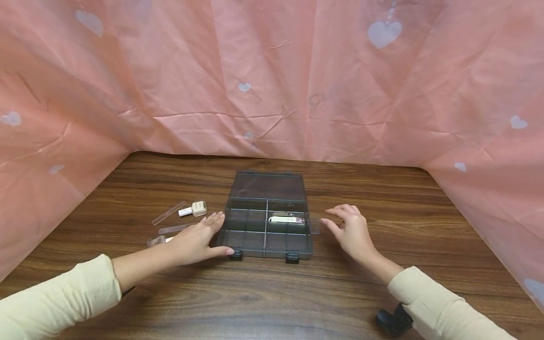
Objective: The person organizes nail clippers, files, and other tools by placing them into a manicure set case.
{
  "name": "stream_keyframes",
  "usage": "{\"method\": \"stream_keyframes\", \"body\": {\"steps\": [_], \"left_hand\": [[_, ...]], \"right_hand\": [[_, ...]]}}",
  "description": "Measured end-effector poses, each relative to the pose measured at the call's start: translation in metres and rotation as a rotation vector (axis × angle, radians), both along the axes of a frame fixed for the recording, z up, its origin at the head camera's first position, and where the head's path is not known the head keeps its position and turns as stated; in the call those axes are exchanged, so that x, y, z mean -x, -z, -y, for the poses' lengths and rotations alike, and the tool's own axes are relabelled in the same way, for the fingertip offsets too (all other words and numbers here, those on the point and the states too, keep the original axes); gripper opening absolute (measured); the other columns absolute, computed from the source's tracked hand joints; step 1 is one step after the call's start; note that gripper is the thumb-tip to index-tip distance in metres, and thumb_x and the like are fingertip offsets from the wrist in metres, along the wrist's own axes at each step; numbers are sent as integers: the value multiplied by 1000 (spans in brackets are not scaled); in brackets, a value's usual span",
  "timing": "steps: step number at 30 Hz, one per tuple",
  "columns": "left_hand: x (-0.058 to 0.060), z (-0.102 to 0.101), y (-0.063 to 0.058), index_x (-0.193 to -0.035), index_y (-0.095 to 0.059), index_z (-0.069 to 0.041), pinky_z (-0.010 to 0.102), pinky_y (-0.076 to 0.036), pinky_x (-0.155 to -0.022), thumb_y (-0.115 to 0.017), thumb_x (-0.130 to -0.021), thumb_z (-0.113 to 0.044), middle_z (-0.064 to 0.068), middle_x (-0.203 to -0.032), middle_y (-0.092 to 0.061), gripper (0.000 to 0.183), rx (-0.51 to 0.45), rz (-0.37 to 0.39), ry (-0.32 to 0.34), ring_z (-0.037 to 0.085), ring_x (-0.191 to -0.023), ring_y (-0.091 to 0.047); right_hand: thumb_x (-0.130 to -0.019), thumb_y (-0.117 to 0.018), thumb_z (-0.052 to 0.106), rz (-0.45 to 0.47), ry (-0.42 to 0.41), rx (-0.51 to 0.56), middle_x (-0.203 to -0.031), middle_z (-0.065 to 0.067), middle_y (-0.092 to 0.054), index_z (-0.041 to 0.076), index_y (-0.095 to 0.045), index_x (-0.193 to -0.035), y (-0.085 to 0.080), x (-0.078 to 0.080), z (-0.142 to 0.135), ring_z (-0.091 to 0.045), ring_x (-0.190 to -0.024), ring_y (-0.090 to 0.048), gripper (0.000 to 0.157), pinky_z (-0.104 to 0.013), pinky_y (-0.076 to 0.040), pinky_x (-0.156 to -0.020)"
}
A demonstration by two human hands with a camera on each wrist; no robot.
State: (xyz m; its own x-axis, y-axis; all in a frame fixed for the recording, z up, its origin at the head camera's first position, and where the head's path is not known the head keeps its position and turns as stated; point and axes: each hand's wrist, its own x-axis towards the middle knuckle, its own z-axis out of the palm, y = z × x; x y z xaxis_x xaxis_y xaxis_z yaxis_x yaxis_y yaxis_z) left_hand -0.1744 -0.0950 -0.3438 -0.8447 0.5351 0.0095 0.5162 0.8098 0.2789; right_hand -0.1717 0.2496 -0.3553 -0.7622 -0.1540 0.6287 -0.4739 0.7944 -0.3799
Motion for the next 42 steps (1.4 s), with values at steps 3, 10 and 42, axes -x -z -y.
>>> {"method": "stream_keyframes", "body": {"steps": [3, 10, 42], "left_hand": [[1, 0, 0, -135, -36, 13, 49, -29, -110, -62, -82, -52, 31, -142, -34, 88, -2, 7, 5, 39, -135, -32], [1, 1, -1, -136, -36, 13, 49, -29, -111, -63, -82, -51, 31, -142, -34, 88, -8, 4, -2, 39, -135, -32], [1, 0, 0, -135, -37, 14, 49, -30, -110, -63, -82, -51, 31, -141, -35, 88, -4, -8, 3, 39, -135, -33]], "right_hand": [[-71, -76, 1, 24, 13, -17, -86, -10, -67, -3, -71, -92, 5, -7, -7, -18, -74, -51, 22, -23, -44, -57], [-73, -76, 6, 155, 74, -37, -90, -16, -65, -6, -69, -94, 15, -18, -16, -30, -84, -54, 25, -43, -46, -70], [-76, -72, 2, 320, 160, -18, -85, -19, -66, -4, -71, -82, 24, -23, -20, -38, -85, -60, 8, -53, -47, -74]]}}
